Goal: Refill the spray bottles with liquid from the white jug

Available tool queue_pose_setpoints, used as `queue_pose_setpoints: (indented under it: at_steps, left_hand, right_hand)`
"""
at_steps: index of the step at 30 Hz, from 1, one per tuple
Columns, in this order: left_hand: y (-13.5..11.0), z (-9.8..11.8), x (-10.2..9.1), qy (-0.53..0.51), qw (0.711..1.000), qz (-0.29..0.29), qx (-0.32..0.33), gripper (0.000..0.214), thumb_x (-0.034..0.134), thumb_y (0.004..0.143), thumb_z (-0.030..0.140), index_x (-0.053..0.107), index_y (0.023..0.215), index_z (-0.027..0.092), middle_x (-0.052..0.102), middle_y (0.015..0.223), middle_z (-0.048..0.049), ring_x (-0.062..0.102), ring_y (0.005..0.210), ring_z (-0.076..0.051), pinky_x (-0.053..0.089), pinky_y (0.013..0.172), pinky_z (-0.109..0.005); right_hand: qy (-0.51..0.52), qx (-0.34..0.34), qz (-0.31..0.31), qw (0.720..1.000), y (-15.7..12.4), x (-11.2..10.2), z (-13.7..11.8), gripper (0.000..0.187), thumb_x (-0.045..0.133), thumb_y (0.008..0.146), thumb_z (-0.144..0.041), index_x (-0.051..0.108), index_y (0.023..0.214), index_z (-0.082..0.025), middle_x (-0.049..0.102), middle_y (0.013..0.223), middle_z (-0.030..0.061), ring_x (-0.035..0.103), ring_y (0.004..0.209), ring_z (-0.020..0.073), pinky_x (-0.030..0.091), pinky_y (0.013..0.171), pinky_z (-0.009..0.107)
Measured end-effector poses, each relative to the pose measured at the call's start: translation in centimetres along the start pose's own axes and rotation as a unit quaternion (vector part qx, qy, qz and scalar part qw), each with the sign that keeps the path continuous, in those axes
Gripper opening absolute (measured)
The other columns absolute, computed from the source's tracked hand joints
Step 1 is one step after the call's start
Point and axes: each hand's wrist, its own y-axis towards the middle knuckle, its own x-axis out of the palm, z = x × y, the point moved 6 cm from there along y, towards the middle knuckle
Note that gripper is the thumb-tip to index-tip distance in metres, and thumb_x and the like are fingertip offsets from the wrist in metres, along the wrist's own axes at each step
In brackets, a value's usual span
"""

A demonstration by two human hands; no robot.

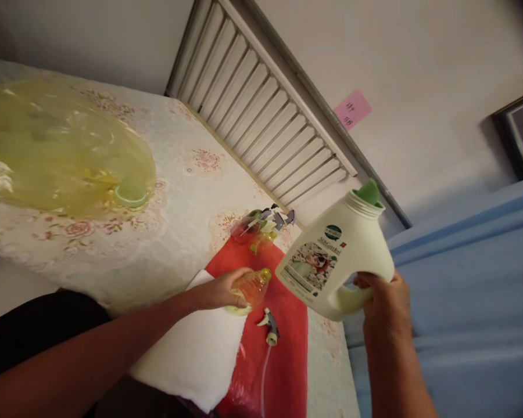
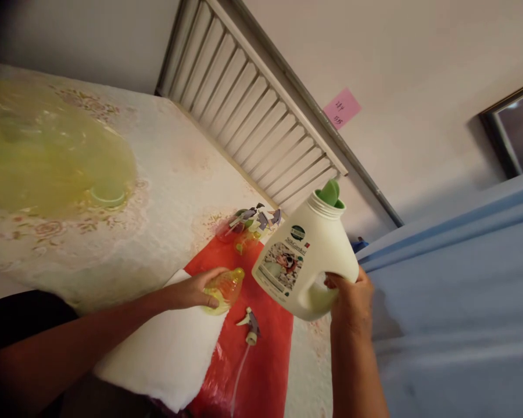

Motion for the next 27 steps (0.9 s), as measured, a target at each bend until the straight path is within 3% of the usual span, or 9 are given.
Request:
queue_pose_setpoints:
  at_steps: [6,11,16,22,27]
  left_hand:
    - [1.2,0.0,-0.7,0.132,0.984,0.121,0.01,0.086,0.08,0.065,0.03,0.043,0.142,0.02,0.048,0.144,-0.0126,0.04,0.136,-0.035,0.032,0.115,-0.045]
    - [1.9,-0.8,-1.4,0.173,0.969,0.172,0.03,0.079,0.074,0.067,0.025,0.044,0.141,0.022,0.047,0.145,-0.0107,0.041,0.137,-0.034,0.032,0.116,-0.044]
    - [2.5,-2.1,-2.1,0.202,0.962,0.183,0.018,0.08,0.076,0.063,0.023,0.048,0.138,0.022,0.051,0.142,-0.0111,0.044,0.134,-0.036,0.034,0.114,-0.045]
    - [2.7,-3.0,-2.2,0.21,0.96,0.185,0.006,0.087,0.077,0.063,0.027,0.042,0.143,0.022,0.048,0.146,-0.0124,0.043,0.136,-0.035,0.034,0.114,-0.046]
    - [2.5,-3.2,-2.0,0.243,0.953,0.181,0.003,0.092,0.077,0.063,0.028,0.037,0.145,0.017,0.042,0.15,-0.0177,0.039,0.139,-0.035,0.031,0.116,-0.045]
  right_hand:
    - [-0.149,0.065,-0.024,0.986,-0.4,-3.2,4.6,0.022,0.073,0.049,-0.032,0.059,0.061,-0.019,0.053,0.042,-0.0034,0.044,0.041,0.0129,0.032,0.046,0.027]
    - [-0.225,0.083,-0.078,0.968,-2.0,-3.4,6.5,0.025,0.07,0.049,-0.036,0.064,0.066,-0.018,0.053,0.044,-0.003,0.044,0.044,0.0146,0.032,0.047,0.027]
    - [-0.254,0.085,-0.129,0.955,-3.0,-3.0,7.9,0.023,0.067,0.053,-0.037,0.065,0.066,-0.019,0.049,0.044,-0.0049,0.043,0.044,0.0138,0.033,0.048,0.027]
    - [-0.282,0.072,-0.199,0.936,-4.0,-2.1,8.2,0.019,0.063,0.056,-0.035,0.063,0.064,-0.019,0.048,0.046,-0.0054,0.041,0.047,0.0128,0.033,0.047,0.025]
    - [-0.283,0.049,-0.262,0.921,-4.8,-1.3,8.3,0.018,0.062,0.058,-0.032,0.065,0.069,-0.019,0.056,0.055,-0.0036,0.048,0.052,0.0145,0.037,0.049,0.025]
